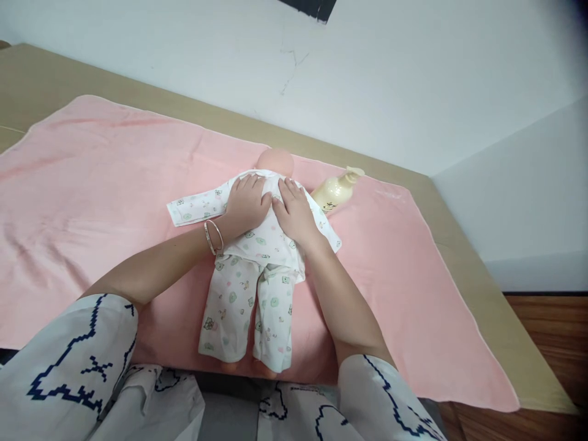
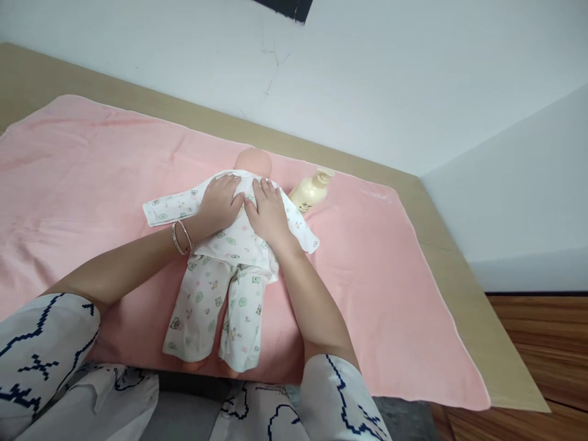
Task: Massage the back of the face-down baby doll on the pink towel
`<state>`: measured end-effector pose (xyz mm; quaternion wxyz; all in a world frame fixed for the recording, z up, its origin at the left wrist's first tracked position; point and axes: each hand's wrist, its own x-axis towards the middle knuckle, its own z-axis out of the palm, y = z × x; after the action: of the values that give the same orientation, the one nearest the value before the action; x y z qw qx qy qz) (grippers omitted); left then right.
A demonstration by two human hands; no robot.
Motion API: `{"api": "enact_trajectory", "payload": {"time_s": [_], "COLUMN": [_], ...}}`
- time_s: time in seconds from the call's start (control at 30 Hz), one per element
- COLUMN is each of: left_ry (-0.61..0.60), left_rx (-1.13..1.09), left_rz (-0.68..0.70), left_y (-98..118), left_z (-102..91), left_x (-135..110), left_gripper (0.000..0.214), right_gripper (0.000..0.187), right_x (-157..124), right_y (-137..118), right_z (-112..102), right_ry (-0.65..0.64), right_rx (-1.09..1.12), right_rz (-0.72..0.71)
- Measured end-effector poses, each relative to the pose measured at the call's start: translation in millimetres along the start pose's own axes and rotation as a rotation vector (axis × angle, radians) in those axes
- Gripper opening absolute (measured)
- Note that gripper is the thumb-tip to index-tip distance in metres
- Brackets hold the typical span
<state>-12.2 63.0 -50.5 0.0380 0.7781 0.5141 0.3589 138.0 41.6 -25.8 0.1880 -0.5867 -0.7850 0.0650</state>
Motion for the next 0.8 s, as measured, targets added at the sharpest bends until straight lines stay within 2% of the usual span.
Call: {"api": "enact_trajectory", "payload": {"time_s": [0.27, 0.43, 0.53, 0.6, 0.7, 0.8], "left_ry": [-0.088, -0.137, -0.123, -0.131, -0.157, -0.217], "left_rx": [0.157, 0.142, 0.122, 0.109, 0.162, 0.259], "left_rz": [-0.004, 0.093, 0.094, 0.094, 0.084, 0.016], "left_y": [32, 17, 2, -2, 3, 22], "left_z": [-10.0, -12.0, -12.3, -12.6, -15.5, -24.4], "left_x": [-16, -6, 1, 3, 2, -5], "left_gripper": [0.04, 0.035, 0.035, 0.034, 0.039, 0.044], "right_gripper": [0.057, 0.053, 0.049, 0.048, 0.047, 0.05], "right_x": [1, -8, -20, -26, -26, -14], "right_y": [5, -13, -32, -40, -38, -21], "right_z": [2, -5, -10, -14, -17, -14], "right_ry": [0.015, 0.07, 0.097, 0.071, 0.023, 0.006], "right_rx": [0.001, -0.09, -0.165, -0.202, -0.184, -0.099], "right_rz": [-0.01, 0.026, 0.069, 0.068, 0.047, 0.038]}}
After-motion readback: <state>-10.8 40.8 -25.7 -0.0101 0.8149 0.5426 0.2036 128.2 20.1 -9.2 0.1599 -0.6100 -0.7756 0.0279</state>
